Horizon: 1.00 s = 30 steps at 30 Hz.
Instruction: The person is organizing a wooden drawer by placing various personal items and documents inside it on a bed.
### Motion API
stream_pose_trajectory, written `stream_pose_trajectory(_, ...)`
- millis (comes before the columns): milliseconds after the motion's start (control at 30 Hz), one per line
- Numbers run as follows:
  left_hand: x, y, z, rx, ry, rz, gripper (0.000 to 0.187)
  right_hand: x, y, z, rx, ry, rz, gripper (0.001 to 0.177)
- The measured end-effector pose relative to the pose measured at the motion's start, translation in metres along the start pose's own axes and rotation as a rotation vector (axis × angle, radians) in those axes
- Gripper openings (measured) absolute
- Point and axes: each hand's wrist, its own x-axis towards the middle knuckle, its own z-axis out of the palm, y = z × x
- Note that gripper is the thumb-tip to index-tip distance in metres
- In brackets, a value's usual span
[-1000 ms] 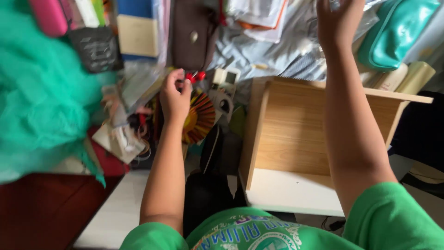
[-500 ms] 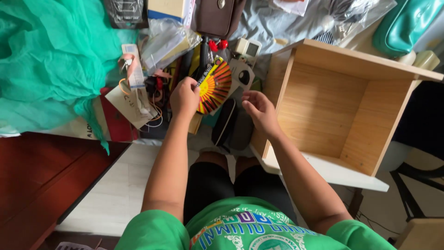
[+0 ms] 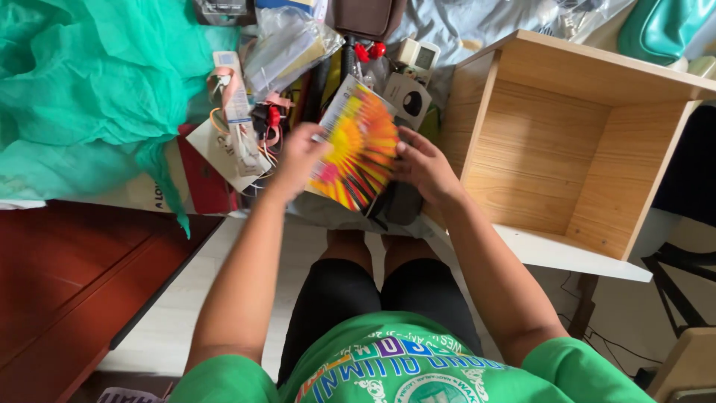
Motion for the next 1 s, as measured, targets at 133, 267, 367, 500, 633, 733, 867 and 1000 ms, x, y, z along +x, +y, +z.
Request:
stream_pose_trajectory(133,0.000,0.011,0.022,0.180,-0.061,-0.049,0.035,-0.010,0.025,-0.006,-0.198,0.162,-0.093,0.033)
stream_pose_trajectory(267,0.033,-0.003,0.026,0.499,0.244,0.041,0.046,-0.017,0.048,-0.031,-0.402,0.294,-0.237,0.025)
stream_pose_trajectory(367,0.055,0.008,0.037,0.721,0.399,0.203,0.059,-0.024,0.058,-0.034,-0.573,0.373,-0.294,0.020)
stream_pose_trajectory(500,0.084,-0.014,0.030,0.819,0.289,0.089,0.058,-0.024,0.070,-0.013,-0.492,0.431,-0.290,0.022)
stream_pose_trajectory(633,0.089,-0.012,-0.017,0.585,0.233,-0.038,0.039,-0.012,0.087,-0.012,-0.372,0.465,-0.314,0.025)
stream_pose_trajectory(733,0.072,0.020,-0.048,0.181,0.240,-0.047,0.035,0.002,0.105,-0.020,-0.280,0.493,-0.257,0.025)
stream_pose_trajectory(867,0.052,0.049,-0.064,-0.187,0.105,-0.140,0.032,0.028,0.127,-0.040,-0.015,0.432,-0.316,0.024)
stream_pose_trajectory(1000,0.046,0.026,-0.063,-0.222,-0.152,-0.071,0.031,0.033,0.123,-0.038,0.069,0.397,-0.309,0.026)
